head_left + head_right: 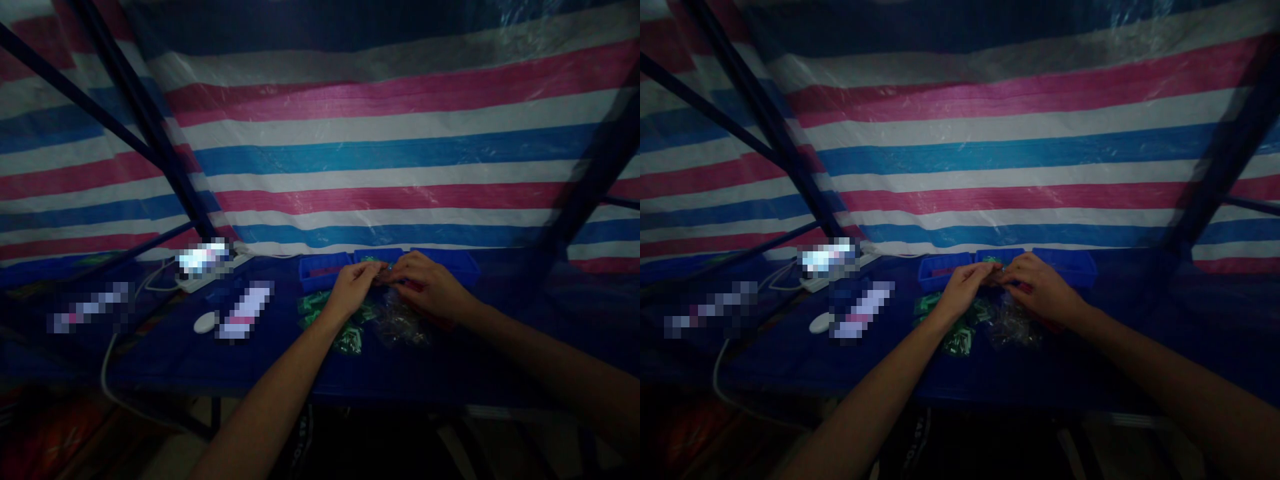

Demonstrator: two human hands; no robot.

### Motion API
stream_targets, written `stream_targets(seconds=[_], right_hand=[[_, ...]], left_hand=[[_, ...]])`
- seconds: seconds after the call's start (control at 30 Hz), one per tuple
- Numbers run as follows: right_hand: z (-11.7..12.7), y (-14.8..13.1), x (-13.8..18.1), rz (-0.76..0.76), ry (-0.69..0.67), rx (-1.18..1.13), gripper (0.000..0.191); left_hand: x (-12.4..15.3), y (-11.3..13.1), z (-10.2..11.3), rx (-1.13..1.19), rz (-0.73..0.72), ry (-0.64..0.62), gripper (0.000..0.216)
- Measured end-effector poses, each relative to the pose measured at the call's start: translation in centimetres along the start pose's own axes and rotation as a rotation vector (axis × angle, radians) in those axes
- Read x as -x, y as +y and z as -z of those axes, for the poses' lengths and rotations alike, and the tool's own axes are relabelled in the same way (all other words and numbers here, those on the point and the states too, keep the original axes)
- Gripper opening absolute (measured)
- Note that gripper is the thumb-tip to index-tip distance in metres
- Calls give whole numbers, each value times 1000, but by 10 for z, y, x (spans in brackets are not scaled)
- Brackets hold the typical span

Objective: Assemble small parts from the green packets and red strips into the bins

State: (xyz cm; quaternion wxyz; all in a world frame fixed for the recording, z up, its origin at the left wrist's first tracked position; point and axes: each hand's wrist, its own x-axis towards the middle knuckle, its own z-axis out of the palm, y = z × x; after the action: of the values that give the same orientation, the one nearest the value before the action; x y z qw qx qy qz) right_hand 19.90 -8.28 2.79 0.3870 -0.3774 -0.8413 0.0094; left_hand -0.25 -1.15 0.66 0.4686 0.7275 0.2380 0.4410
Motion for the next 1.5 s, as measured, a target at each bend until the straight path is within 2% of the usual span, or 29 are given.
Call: stream_targets(seconds=[0.1,0.23,0.33,0.43,0.57,0.73,0.87,0.93,1.07,1.17,1.23,1.3,1.37,1.43,1.5], right_hand=[[0,-3,1,0,7,-12,15],[0,-5,3,-114,136,-22,17],[0,-1,3,-149,152,-56,24],[0,3,4,-145,98,-88,19],[0,6,5,-277,108,-152,14],[-4,6,5,-477,151,-427,27],[-6,6,4,-516,131,-590,33],[-6,7,3,-522,120,-613,34],[-4,12,2,-516,152,-611,36],[6,17,2,-481,265,-467,34],[17,23,2,-411,298,-213,28],[29,31,4,-295,228,128,25],[39,42,7,-199,157,361,28],[45,57,10,-201,103,541,33],[46,70,14,-242,-16,607,36]], left_hand=[[2,1,1,-137,-46,2,24],[7,9,1,-273,-82,-38,23],[10,15,-2,-294,-137,-95,46],[12,17,-5,-353,-179,-110,61],[13,19,-5,-370,-184,-58,55],[11,27,-5,-331,-227,34,42],[11,30,-6,-284,-227,56,42],[12,32,-6,-254,-218,42,45],[13,32,-2,-233,-210,37,36],[11,23,2,-359,-169,55,34],[10,14,4,-533,-132,-2,28],[12,4,5,-702,-128,-127,26],[14,-2,5,-801,-143,-229,38],[17,-4,5,-839,-153,-271,47],[18,-3,6,-847,-156,-293,45]])
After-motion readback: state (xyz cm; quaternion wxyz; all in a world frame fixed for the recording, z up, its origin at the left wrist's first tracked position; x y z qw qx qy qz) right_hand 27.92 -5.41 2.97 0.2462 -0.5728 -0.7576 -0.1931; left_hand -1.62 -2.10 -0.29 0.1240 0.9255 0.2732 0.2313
